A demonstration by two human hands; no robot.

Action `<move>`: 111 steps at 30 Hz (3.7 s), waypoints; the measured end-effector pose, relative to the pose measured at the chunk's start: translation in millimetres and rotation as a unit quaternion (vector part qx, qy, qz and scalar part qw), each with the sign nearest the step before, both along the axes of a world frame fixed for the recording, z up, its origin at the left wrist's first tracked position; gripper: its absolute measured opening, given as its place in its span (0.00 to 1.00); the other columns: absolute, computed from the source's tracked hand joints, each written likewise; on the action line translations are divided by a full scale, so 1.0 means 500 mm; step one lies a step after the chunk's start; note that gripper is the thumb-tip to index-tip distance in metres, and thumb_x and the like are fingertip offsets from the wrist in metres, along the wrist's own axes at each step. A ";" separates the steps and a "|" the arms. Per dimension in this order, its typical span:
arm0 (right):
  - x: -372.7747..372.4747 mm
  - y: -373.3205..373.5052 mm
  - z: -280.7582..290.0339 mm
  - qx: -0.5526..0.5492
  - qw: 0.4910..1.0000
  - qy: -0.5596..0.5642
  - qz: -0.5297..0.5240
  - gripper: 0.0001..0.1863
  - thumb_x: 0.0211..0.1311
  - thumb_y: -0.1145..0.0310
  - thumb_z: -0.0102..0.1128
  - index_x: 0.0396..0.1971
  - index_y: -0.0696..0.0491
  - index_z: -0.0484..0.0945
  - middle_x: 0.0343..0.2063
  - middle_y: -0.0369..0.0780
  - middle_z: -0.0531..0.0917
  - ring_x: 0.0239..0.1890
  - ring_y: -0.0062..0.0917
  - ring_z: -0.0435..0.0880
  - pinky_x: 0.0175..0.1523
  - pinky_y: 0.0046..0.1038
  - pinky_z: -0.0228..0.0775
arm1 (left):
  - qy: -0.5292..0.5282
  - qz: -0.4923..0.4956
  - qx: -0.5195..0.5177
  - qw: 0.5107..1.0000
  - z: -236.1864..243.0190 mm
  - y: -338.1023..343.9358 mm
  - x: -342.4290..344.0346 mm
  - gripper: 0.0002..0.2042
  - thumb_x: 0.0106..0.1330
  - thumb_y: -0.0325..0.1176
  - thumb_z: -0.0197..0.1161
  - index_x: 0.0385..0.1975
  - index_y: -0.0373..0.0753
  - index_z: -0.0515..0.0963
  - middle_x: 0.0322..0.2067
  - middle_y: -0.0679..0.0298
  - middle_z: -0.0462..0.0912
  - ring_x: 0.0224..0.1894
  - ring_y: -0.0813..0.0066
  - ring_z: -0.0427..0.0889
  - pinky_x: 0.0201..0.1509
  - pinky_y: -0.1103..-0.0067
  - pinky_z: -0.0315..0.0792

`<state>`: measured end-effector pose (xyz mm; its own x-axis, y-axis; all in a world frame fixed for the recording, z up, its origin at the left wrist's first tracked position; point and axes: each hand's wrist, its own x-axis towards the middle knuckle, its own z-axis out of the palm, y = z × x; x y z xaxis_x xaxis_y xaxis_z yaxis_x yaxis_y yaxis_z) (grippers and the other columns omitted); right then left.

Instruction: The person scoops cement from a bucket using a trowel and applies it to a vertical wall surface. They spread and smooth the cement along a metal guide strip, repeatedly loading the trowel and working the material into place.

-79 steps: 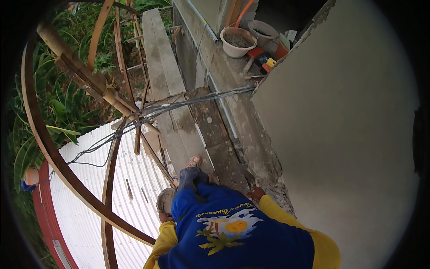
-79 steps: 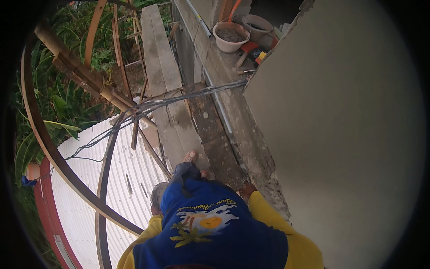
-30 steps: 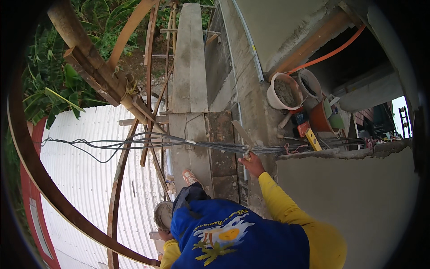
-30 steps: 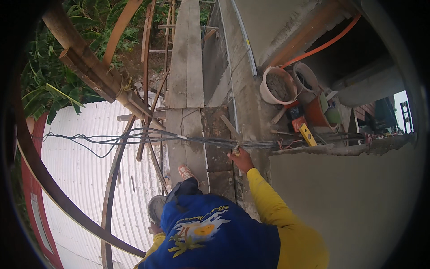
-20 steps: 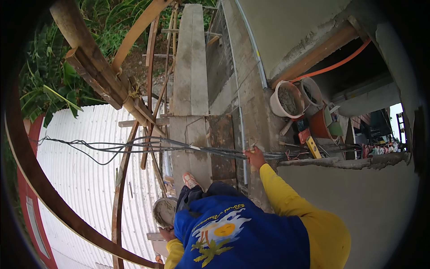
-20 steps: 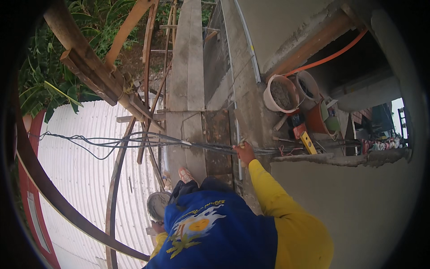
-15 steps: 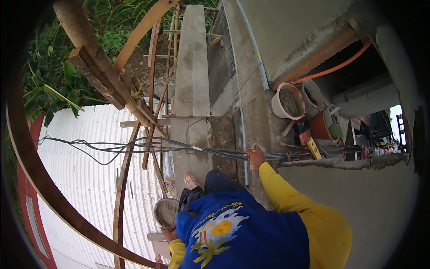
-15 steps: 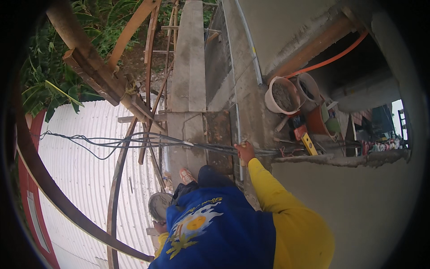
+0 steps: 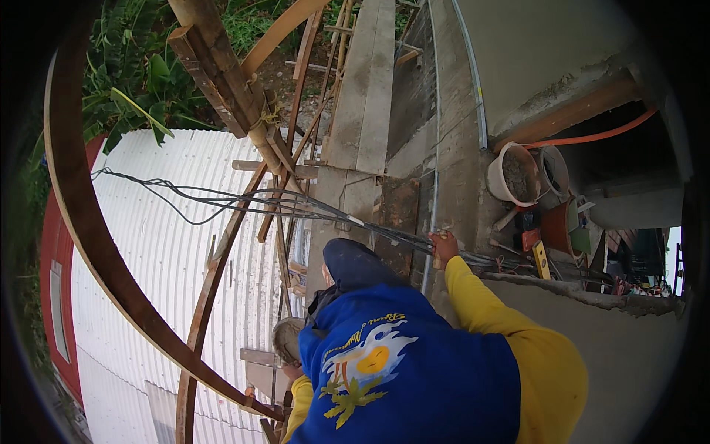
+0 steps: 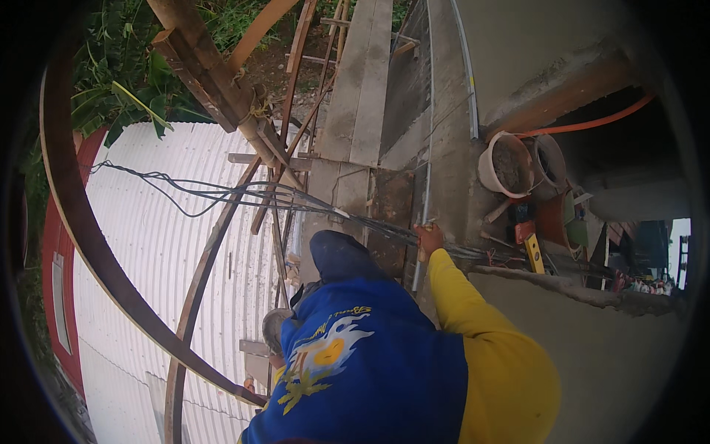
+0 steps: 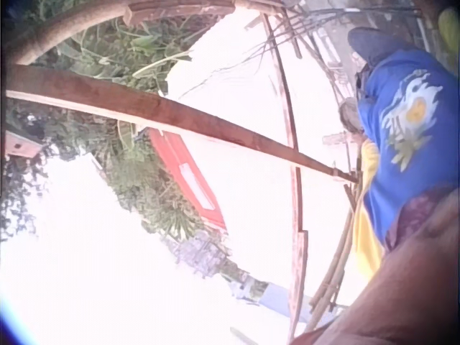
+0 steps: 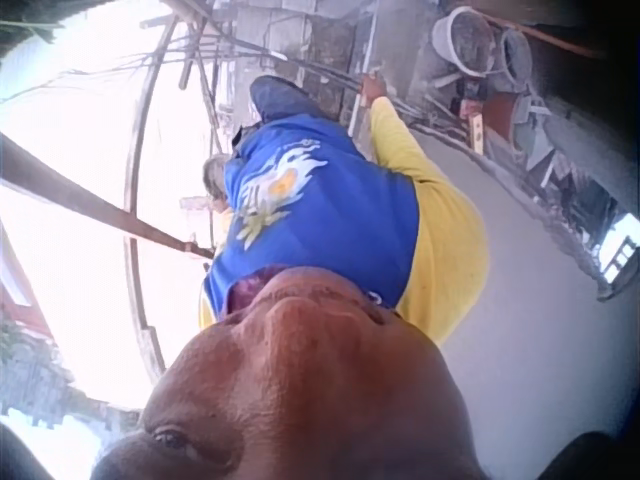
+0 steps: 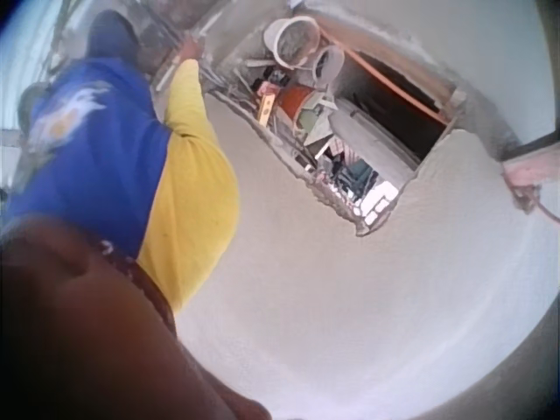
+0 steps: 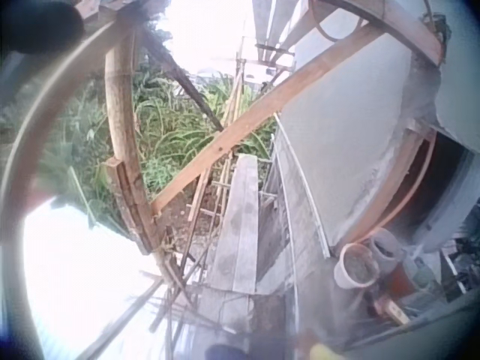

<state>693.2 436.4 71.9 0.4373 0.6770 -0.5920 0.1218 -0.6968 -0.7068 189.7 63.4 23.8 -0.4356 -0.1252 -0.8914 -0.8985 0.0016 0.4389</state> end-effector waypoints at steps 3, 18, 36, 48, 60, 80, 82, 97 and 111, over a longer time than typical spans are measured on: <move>0.016 -0.005 -0.009 -0.012 1.000 -0.003 0.009 0.14 0.68 0.64 0.75 0.41 0.50 0.76 0.24 0.33 0.79 0.19 0.20 0.77 0.25 0.28 0.73 | 0.008 0.009 -0.008 1.000 0.021 -0.039 0.022 0.21 0.79 0.53 0.56 0.29 0.44 0.64 0.16 0.67 0.57 0.20 0.68 0.61 0.31 0.65 0.68; -0.035 0.065 0.016 0.060 0.994 -0.073 0.049 0.24 0.64 0.58 0.76 0.48 0.61 0.79 0.31 0.41 0.85 0.29 0.28 0.84 0.35 0.36 0.77 | 0.044 0.012 -0.020 0.999 0.052 -0.069 0.049 0.20 0.78 0.52 0.58 0.33 0.41 0.70 0.16 0.67 0.60 0.19 0.68 0.64 0.32 0.64 0.70; 0.011 0.175 -0.063 0.027 0.993 -0.114 0.025 0.29 0.64 0.58 0.78 0.55 0.62 0.79 0.30 0.41 0.85 0.26 0.28 0.83 0.32 0.36 0.78 | 0.114 -0.101 -0.035 0.988 0.128 0.196 -0.042 0.21 0.78 0.52 0.60 0.38 0.37 0.78 0.16 0.66 0.63 0.19 0.68 0.66 0.33 0.63 0.72; 0.142 0.417 -0.309 -0.064 0.994 -0.081 0.049 0.52 0.58 0.50 0.80 0.73 0.68 0.67 0.55 0.52 0.84 0.43 0.35 0.89 0.48 0.38 0.83 | 0.210 -0.267 -0.124 0.932 0.340 0.712 -0.068 0.22 0.77 0.52 0.62 0.41 0.34 0.83 0.16 0.66 0.65 0.19 0.67 0.68 0.33 0.63 0.74; 0.171 0.621 -0.278 -0.089 0.990 0.106 -0.015 0.51 0.61 0.52 0.79 0.76 0.62 0.64 0.62 0.53 0.81 0.59 0.41 0.84 0.64 0.40 0.75 | 0.237 -0.514 -0.063 0.822 0.517 1.208 0.015 0.21 0.83 0.50 0.54 0.29 0.46 0.58 0.17 0.72 0.52 0.17 0.75 0.54 0.26 0.71 0.58; 0.260 0.468 -0.100 -0.253 0.967 0.008 0.032 0.52 0.62 0.49 0.75 0.76 0.67 0.63 0.72 0.61 0.72 0.72 0.49 0.75 0.74 0.41 0.68 | 0.211 -0.458 0.200 0.840 0.708 1.871 0.392 0.24 0.81 0.54 0.61 0.25 0.48 0.66 0.18 0.76 0.55 0.20 0.83 0.56 0.26 0.78 0.57; 0.250 0.418 -0.123 -0.238 0.970 0.011 0.039 0.51 0.62 0.49 0.75 0.75 0.67 0.64 0.72 0.61 0.72 0.72 0.50 0.75 0.74 0.41 0.68 | 0.202 -0.463 0.264 0.822 0.729 1.901 0.375 0.24 0.82 0.54 0.60 0.25 0.48 0.66 0.18 0.76 0.55 0.19 0.83 0.54 0.25 0.79 0.57; 0.172 0.436 -0.081 -0.199 0.973 -0.117 -0.014 0.37 0.57 0.50 0.77 0.57 0.64 0.80 0.51 0.58 0.87 0.56 0.53 0.86 0.63 0.43 0.75 | 0.228 -0.462 0.244 0.822 0.674 2.121 0.346 0.25 0.77 0.56 0.67 0.23 0.49 0.68 0.17 0.77 0.60 0.18 0.85 0.53 0.22 0.81 0.53; 0.284 0.942 0.039 -0.345 0.937 -0.002 0.046 0.44 0.55 0.48 0.77 0.64 0.66 0.77 0.60 0.61 0.83 0.64 0.52 0.82 0.70 0.45 0.72 | 0.137 -0.498 0.014 0.856 0.390 2.409 0.360 0.22 0.78 0.55 0.65 0.27 0.47 0.70 0.19 0.73 0.64 0.20 0.78 0.66 0.27 0.75 0.68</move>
<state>835.2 907.5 91.5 0.3990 0.1676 -0.9015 0.2053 -0.9745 -0.0903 369.7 1268.1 219.0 -0.5078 0.4495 -0.7349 -0.3210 0.6929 0.6456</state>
